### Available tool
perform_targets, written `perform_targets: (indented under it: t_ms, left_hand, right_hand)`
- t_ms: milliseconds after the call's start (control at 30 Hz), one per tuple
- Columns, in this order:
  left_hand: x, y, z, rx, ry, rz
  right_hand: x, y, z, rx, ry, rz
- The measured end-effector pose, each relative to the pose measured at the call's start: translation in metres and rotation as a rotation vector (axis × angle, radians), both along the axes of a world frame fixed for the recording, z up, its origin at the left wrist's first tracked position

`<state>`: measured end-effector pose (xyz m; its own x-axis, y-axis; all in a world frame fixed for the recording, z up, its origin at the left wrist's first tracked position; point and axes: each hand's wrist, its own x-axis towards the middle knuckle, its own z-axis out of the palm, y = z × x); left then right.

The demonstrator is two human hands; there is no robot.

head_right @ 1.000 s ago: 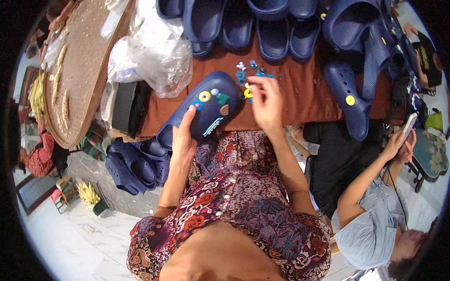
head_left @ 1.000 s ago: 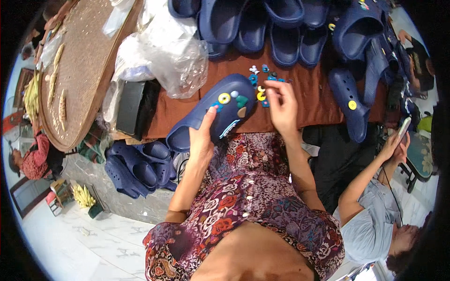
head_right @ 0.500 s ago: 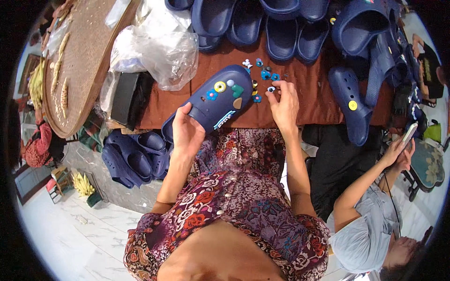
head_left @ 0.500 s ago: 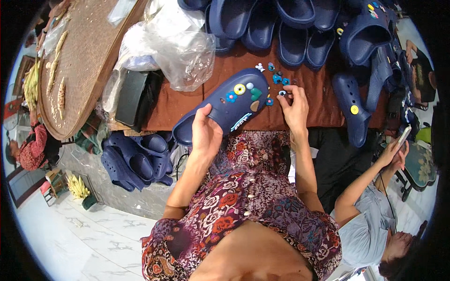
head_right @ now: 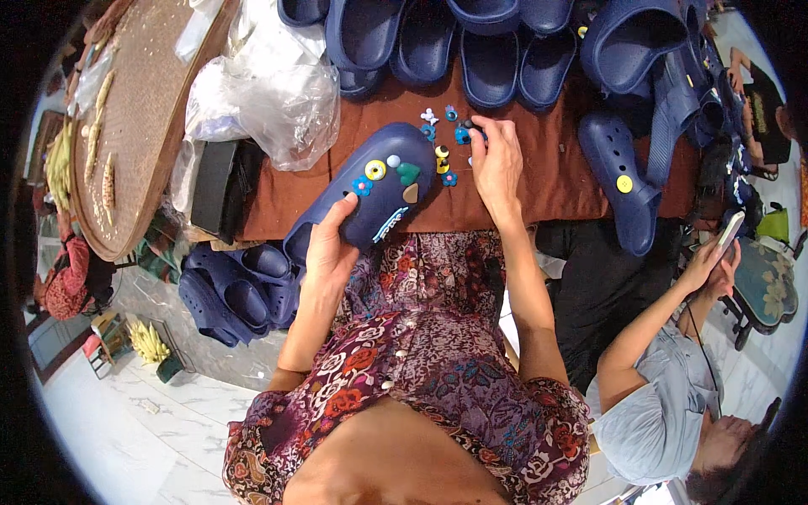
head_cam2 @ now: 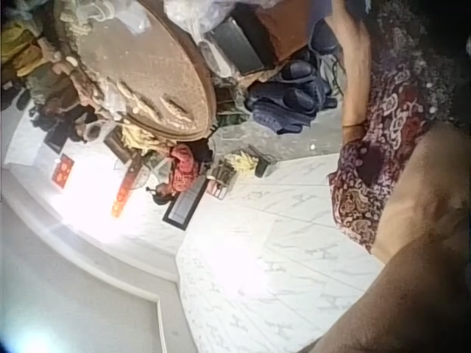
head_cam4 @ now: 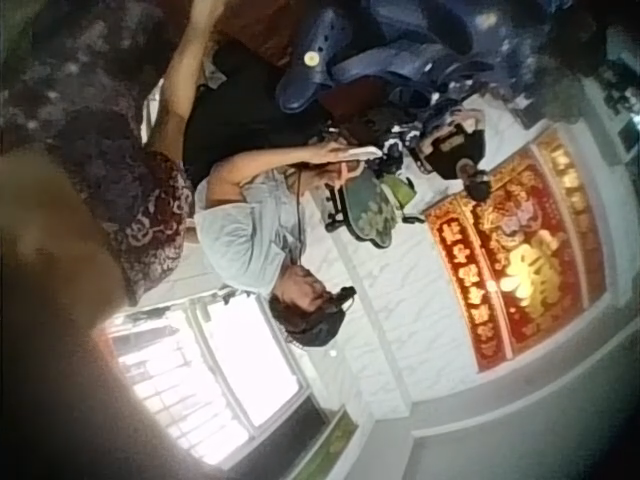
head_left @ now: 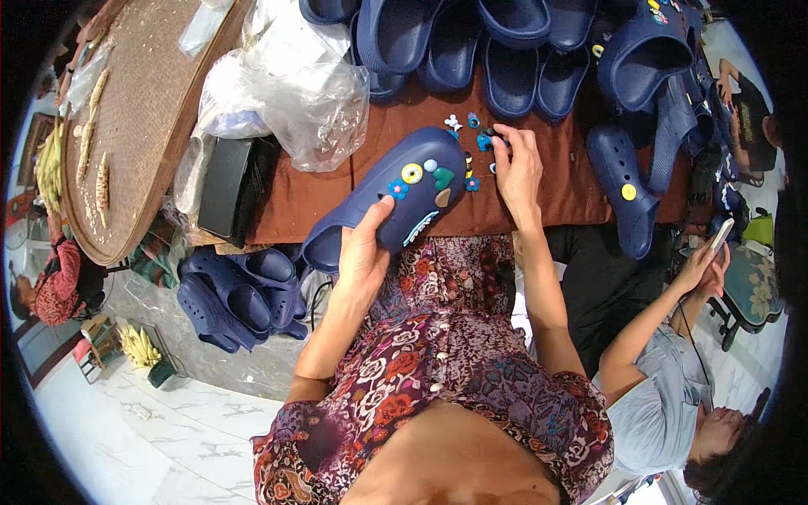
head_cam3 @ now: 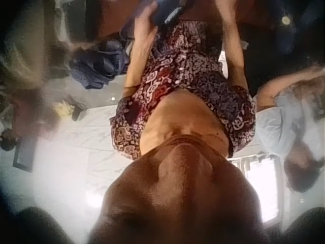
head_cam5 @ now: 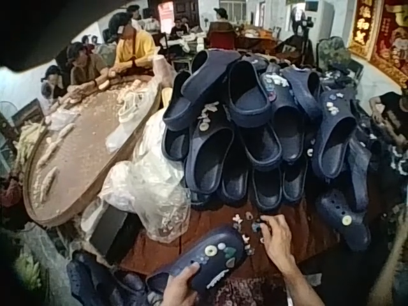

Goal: Inserting decorative charms into the holes of foam clogs.

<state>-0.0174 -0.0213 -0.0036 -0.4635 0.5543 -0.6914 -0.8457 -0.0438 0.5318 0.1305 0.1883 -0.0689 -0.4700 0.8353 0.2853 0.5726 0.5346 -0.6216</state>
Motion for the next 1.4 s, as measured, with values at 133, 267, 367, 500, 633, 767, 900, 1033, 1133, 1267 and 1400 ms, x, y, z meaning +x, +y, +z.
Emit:
perform_targets:
  t_ms: [133,267,367,500,633,767,900,1033,1133,1267,1400]
  left_hand:
    - [0.006,0.007,0.013,-0.054,0.046,0.036]
    - [0.005,0.008,0.013,-0.040,0.058,-0.003]
    - [0.005,0.008,0.013,-0.055,0.065,0.000]
    - [0.008,0.009,0.010,-0.010,0.080,-0.009]
    - [0.008,0.006,0.007,0.043,0.001,-0.006]
    - [0.007,0.004,0.006,0.082,-0.056,0.043]
    - [0.007,0.005,0.010,0.115,-0.066,0.011]
    - [0.008,-0.003,0.001,0.046,-0.057,0.035]
    - [0.010,-0.006,-0.002,0.070,-0.087,0.056]
    - [0.013,0.004,0.014,0.079,-0.008,0.057]
    - [0.014,0.001,0.007,0.081,0.046,-0.005]
  right_hand:
    - [-0.001,0.009,-0.012,0.105,-0.057,0.030]
    - [-0.003,0.009,-0.004,0.055,-0.088,0.035]
    - [-0.003,0.009,-0.001,0.023,-0.083,0.052]
    - [-0.002,0.008,0.003,-0.025,-0.064,0.083]
    - [-0.003,-0.001,0.010,0.021,0.029,0.072]
    - [-0.015,-0.035,0.054,-0.067,0.292,0.103]
    - [-0.029,-0.071,0.077,-0.018,0.345,0.312]
    - [-0.045,-0.096,0.076,0.014,0.261,0.440]
    - [-0.049,-0.102,0.073,0.065,0.209,0.452]
    - [-0.048,-0.104,0.071,0.060,0.197,0.444]
    - [-0.044,-0.104,0.074,-0.085,0.273,0.412]
